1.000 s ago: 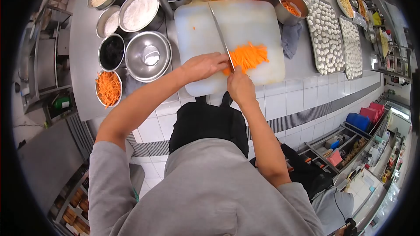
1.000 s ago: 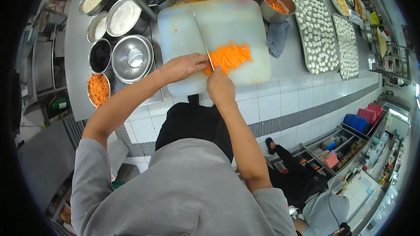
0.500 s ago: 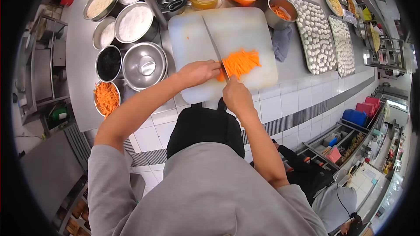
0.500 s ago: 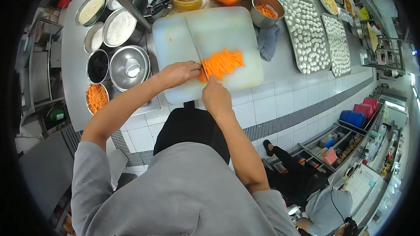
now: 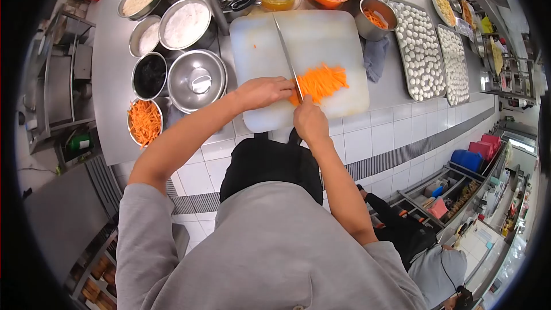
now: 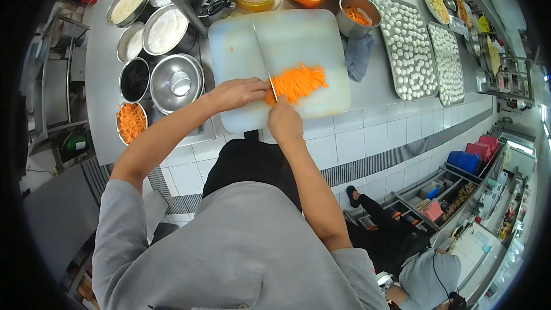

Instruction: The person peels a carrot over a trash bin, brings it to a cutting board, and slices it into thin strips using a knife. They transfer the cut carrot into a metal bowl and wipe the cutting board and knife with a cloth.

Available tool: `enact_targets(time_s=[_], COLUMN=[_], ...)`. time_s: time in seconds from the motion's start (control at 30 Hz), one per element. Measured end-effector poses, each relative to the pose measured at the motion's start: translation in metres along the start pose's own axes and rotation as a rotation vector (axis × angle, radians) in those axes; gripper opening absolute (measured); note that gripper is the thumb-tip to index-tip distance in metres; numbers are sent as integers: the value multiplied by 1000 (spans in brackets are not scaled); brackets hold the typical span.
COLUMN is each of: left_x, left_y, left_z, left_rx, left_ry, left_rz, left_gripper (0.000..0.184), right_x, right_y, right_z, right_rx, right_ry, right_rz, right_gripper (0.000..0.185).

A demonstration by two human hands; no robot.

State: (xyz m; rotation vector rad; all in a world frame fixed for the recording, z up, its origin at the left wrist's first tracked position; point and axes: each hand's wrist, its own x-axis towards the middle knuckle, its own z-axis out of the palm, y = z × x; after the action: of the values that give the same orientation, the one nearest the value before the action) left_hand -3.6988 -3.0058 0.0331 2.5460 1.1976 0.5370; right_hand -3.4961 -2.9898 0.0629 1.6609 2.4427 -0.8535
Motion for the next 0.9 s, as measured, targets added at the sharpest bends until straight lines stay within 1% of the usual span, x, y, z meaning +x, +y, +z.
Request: enact_targets(time_s=[0.17, 0.23, 0.3, 0.37, 0.43, 0.47, 0.57, 0.67, 0.73, 0.83, 0.9], left_x=[4, 1, 1, -1, 1, 0, 1, -2, -6, -5, -3], left_y=[5, 6, 4, 9, 6, 6, 5, -1, 4, 4, 2], left_z=[-1, 2, 2, 5, 1, 1, 0, 8, 9, 8, 6], left_rx=[12, 20, -1, 7, 28, 8, -3, 23, 23, -48, -76], left_ry=[-82, -100, -28, -19, -2, -1, 28, 43, 31, 37, 75], left_rz=[-58, -76, -44, -38, -41, -50, -44, -27, -33, -47, 1], left_gripper=[24, 24, 24, 25, 26, 26, 26, 26, 27, 26, 27], right_x=[-11, -16, -7, -12, -18, -17, -7, -6, -18, -8, -14], right_y=[-5, -8, -7, -3, -10, -7, -1, -7, -9, -13, -15], right_z=[-9, -6, -2, 0, -15, -7, 9, -4, -4, 4, -8], right_rx=[-52, -35, -14, 15, -47, -46, -14, 0, -46, -10, -20], right_ry=[-18, -39, 1, 37, -48, -54, -9, 11, -24, -11, -29], right_rz=[1, 34, 1, -18, -3, -2, -8, -38, -6, 21, 28], right_gripper=[17, 18, 18, 18, 18, 18, 18, 19, 20, 21, 21])
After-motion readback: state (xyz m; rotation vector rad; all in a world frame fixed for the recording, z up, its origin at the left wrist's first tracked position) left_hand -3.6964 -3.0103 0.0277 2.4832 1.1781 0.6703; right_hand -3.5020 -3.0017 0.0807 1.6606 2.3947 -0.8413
